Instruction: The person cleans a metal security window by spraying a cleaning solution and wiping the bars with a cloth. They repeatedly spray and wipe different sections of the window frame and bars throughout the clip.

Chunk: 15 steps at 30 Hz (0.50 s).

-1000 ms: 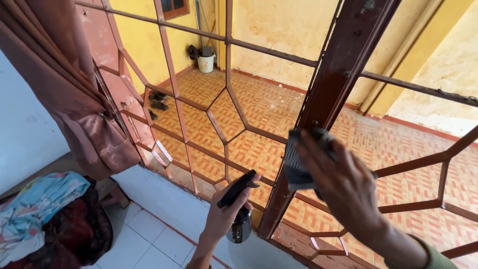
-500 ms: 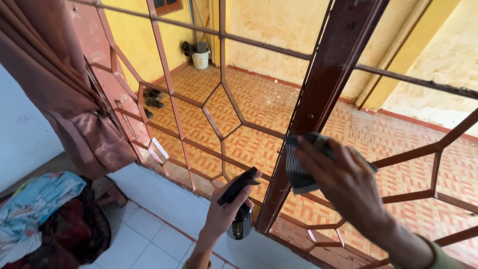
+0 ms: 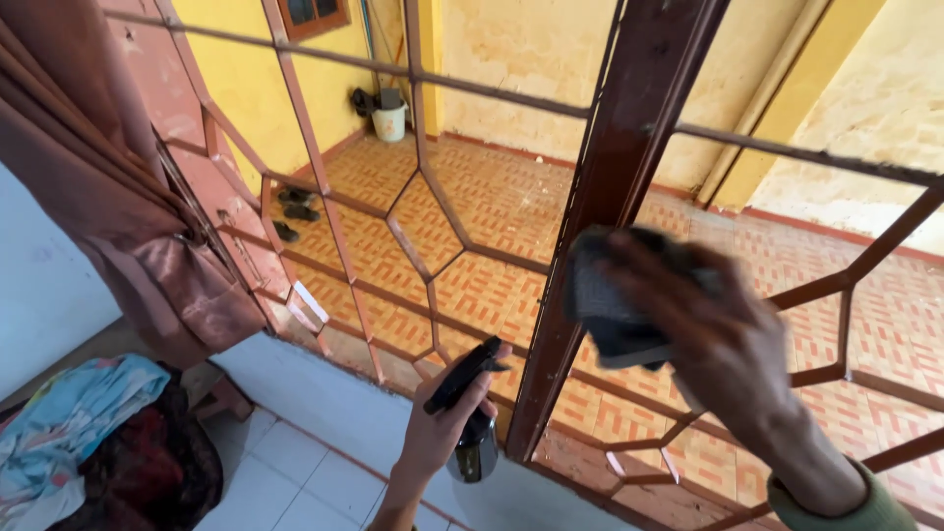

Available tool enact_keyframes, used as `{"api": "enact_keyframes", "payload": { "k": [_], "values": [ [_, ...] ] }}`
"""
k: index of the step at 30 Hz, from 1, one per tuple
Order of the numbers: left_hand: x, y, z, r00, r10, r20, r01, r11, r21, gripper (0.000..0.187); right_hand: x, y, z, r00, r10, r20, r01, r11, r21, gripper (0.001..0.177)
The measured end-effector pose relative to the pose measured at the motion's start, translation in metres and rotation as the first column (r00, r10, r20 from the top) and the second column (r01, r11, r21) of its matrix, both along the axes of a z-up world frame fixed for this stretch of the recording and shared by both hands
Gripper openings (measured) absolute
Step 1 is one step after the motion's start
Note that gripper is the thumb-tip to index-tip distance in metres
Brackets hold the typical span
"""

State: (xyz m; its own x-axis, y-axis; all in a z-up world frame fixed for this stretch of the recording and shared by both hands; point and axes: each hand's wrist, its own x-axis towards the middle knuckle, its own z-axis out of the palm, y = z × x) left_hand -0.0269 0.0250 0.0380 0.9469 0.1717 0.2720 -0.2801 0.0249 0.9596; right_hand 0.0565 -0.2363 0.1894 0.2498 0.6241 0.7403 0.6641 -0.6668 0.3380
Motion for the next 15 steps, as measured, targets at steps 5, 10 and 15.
{"api": "enact_keyframes", "payload": {
  "k": [5,10,15],
  "values": [
    [0.004,-0.003,0.000,1.000,-0.011,-0.014,0.012,0.999,0.041,0.049,0.038,-0.003,0.013,0.986,0.028,0.161,-0.060,0.978,0.201,0.048],
    [0.015,-0.006,-0.001,0.996,-0.010,-0.083,0.014,0.999,0.052,0.050,0.026,-0.001,0.009,0.995,0.027,0.092,-0.042,0.985,0.169,0.042],
    [0.016,-0.014,-0.003,0.997,-0.027,-0.066,0.033,0.996,0.087,0.049,0.017,-0.011,0.013,0.981,0.062,-0.182,-0.032,0.986,0.164,0.058]
  ]
}}
